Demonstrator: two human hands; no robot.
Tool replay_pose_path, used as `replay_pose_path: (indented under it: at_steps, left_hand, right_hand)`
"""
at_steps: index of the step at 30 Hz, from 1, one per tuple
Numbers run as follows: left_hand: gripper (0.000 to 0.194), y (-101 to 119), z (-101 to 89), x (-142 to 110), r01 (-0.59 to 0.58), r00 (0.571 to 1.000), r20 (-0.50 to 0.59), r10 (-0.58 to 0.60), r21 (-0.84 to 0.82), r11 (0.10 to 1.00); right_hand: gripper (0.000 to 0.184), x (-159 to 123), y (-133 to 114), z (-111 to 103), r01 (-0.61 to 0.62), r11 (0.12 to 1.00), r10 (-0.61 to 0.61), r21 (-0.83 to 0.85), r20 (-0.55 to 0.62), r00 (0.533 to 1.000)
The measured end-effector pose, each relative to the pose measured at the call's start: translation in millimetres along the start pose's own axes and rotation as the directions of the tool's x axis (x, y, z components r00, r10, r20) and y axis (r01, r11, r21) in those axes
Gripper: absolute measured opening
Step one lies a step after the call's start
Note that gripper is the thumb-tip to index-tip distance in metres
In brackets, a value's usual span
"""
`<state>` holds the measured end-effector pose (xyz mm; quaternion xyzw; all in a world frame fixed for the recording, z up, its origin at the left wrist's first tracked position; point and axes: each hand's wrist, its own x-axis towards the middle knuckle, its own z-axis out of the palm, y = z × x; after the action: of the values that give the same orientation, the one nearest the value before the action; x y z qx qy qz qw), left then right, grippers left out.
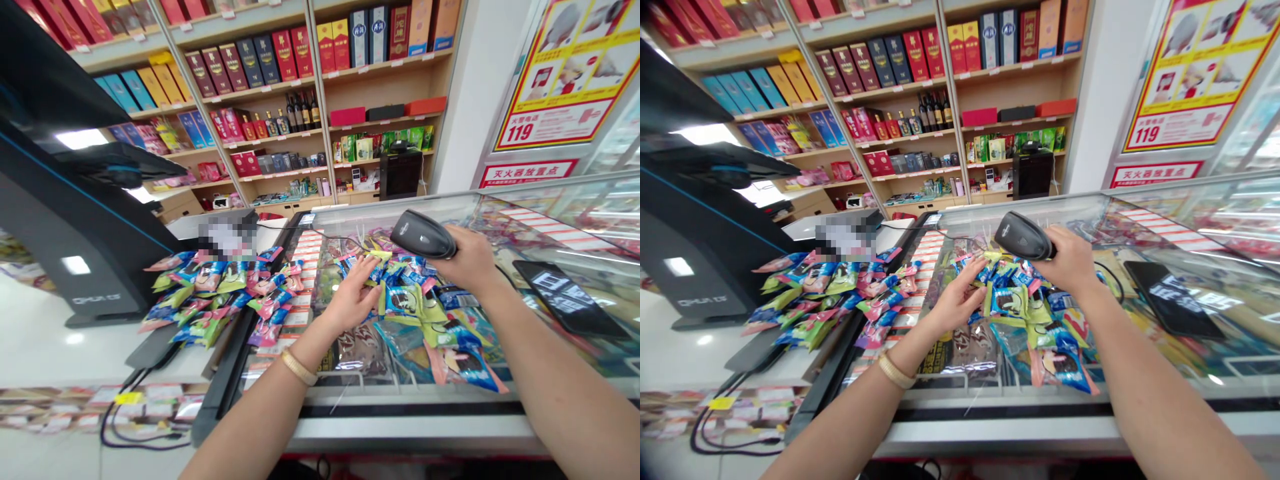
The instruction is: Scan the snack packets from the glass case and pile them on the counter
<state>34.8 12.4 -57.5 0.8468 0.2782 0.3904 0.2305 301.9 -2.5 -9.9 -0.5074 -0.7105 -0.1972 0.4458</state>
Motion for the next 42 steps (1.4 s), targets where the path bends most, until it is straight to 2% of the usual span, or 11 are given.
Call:
replay_pose_path:
  at_steps: [4,7,11,14,26,30,32,34,36,39,42]
  left_hand:
    - [0.054,6.3,-12.3,2.6,-0.008,0.997,-0.076,0.021,0.167,0.986]
    - [0.046,13.5,-39.7,6.0,0.203,0.963,-0.25,-0.101,0.426,0.882]
    - [0.042,17.7,-91.2,1.1,0.596,0.801,-0.472,-0.367,0.686,0.418]
    - [0.039,9.0,-119.3,-9.0,0.656,0.683,-0.481,-0.55,0.734,0.174]
    - [0.027,-15.4,-126.0,-20.0,0.68,0.681,-0.473,-0.559,0.691,0.243]
    - [0.036,-9.6,-125.5,-12.4,0.749,0.66,-0.558,-0.503,0.536,0.39]
    - [0.034,-8.8,-125.4,-7.0,0.747,0.636,-0.621,-0.459,0.345,0.568]
    - [0.028,-8.7,-123.8,-1.3,0.628,0.592,-0.666,-0.453,0.031,0.777]
    - [0.023,-7.3,-120.3,4.2,0.404,0.554,-0.638,-0.535,-0.356,0.843]
    - [0.02,-0.8,-111.9,11.0,0.161,0.553,-0.399,-0.732,-0.81,0.564]
    - [0.024,8.2,-101.3,16.0,0.122,0.554,-0.149,-0.819,-0.959,0.257]
  right_hand:
    - [0.015,0.4,-0.5,-0.4,0.0,1.0,0.0,0.001,-0.002,1.0]
    - [0.014,-0.1,-0.6,0.7,-0.003,1.0,0.003,-0.006,-0.003,1.0]
    - [0.014,-2.3,0.7,3.4,0.014,1.0,-0.014,-0.026,0.018,1.0]
    - [0.014,-3.8,0.6,4.4,0.025,0.999,-0.023,-0.033,0.04,0.999]
    - [0.02,-7.5,0.1,8.0,0.025,1.0,-0.025,0.006,0.068,0.997]
    - [0.024,-8.1,0.2,9.1,0.029,1.0,-0.029,-0.006,0.061,0.998]
    - [0.024,-7.6,-0.9,8.1,0.037,0.999,-0.037,-0.001,0.048,0.998]
    - [0.024,-6.8,-2.3,6.2,0.045,0.999,-0.045,0.007,0.039,0.998]
    - [0.023,-6.0,-3.8,4.0,0.046,0.999,-0.047,0.026,0.044,0.998]
    - [0.023,-4.5,-7.2,0.6,0.052,0.995,-0.057,0.083,0.06,0.997]
    - [0.017,-2.1,-13.6,-2.4,0.088,0.984,-0.101,0.156,0.078,0.992]
